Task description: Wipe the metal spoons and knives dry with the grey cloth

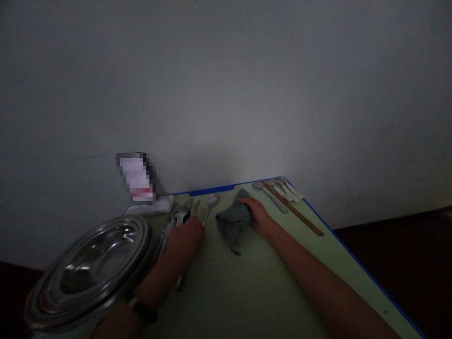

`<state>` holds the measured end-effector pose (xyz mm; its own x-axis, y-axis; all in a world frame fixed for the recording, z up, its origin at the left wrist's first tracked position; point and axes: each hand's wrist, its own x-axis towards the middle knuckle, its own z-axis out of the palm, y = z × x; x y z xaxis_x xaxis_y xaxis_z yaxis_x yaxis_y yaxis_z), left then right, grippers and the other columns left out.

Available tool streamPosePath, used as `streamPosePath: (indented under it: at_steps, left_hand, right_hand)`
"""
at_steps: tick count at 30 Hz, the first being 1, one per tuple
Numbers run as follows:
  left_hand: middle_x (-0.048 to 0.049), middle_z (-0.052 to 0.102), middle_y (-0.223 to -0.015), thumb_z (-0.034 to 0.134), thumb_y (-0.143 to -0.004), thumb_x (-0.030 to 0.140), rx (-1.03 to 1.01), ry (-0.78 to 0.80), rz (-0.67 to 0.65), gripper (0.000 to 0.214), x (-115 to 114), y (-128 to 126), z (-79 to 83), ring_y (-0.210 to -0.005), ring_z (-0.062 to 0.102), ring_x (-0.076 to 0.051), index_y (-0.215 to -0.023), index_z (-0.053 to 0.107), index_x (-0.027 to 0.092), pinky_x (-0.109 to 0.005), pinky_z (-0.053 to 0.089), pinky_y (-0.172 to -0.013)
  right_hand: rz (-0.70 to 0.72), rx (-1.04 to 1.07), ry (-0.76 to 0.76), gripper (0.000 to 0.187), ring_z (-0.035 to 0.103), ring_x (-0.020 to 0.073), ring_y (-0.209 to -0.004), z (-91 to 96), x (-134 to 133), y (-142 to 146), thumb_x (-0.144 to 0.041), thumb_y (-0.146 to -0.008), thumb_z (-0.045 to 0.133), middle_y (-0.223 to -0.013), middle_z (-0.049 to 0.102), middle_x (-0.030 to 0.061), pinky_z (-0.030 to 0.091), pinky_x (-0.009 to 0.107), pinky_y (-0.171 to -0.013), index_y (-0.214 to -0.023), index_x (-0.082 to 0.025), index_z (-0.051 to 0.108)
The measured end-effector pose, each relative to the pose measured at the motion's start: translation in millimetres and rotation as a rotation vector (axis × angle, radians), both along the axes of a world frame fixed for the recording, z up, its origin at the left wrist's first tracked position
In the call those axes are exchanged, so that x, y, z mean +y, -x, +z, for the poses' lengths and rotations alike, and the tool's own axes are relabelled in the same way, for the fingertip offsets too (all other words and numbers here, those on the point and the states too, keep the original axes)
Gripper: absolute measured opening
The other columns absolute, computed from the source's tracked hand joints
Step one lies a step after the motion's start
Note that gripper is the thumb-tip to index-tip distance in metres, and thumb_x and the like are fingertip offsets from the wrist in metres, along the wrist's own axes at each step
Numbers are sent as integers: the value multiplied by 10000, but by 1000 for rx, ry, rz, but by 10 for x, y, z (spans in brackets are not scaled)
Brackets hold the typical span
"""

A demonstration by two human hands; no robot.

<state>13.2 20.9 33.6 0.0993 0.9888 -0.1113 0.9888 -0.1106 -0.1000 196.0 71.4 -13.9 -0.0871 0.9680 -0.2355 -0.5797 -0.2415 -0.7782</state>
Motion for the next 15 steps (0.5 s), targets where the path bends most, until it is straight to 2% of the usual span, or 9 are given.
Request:
streamPosePath:
  at_steps: [4, 8, 10, 12, 15]
  left_hand:
    - [-216, 665, -845, 277, -906, 146, -65, -96, -4, 312, 37, -66, 50, -828, 655, -339, -1032, 536, 28, -451, 494, -672]
    - [-136, 657, -897, 254, -955, 238, -198, -86, -90, 328, 182, -182, 31, -830, 650, -227, -1087, 517, 93, -345, 501, -712]
    - [-100, 635, -973, 340, -947, 233, -247, -54, -102, 264, 278, -202, -12, -858, 630, -188, -1065, 546, 119, -330, 500, -749]
    - [-83, 579, -1097, 491, -894, 281, -278, -41, -77, 266, 360, -174, -57, -919, 593, -197, -1118, 531, 144, -384, 502, -776]
    - [-83, 550, -1146, 534, -869, 297, -326, -54, -19, 315, 427, -67, -96, -952, 576, -210, -1150, 514, 156, -414, 499, -787]
  right_hand:
    - [52, 45, 57, 66, 632, 144, -571, 5, 28, -72, -211, -669, 591, -624, 679, 10, 502, 250, -590, -698, -164, 627]
    - [93, 91, 98, 103, 639, 150, -599, 35, 52, -138, -222, -704, 526, -590, 667, 6, 508, 256, -608, -654, -182, 607]
    - [107, 107, 112, 117, 642, 154, -614, 52, 55, -146, -220, -712, 510, -578, 662, 3, 507, 257, -604, -657, -187, 608]
    - [118, 114, 128, 117, 645, 159, -626, 64, 52, -143, -214, -717, 512, -573, 660, 5, 508, 262, -608, -669, -183, 615]
    - [119, 118, 141, 111, 643, 156, -626, 68, 43, -134, -209, -721, 524, -573, 660, 3, 507, 257, -614, -673, -176, 619]
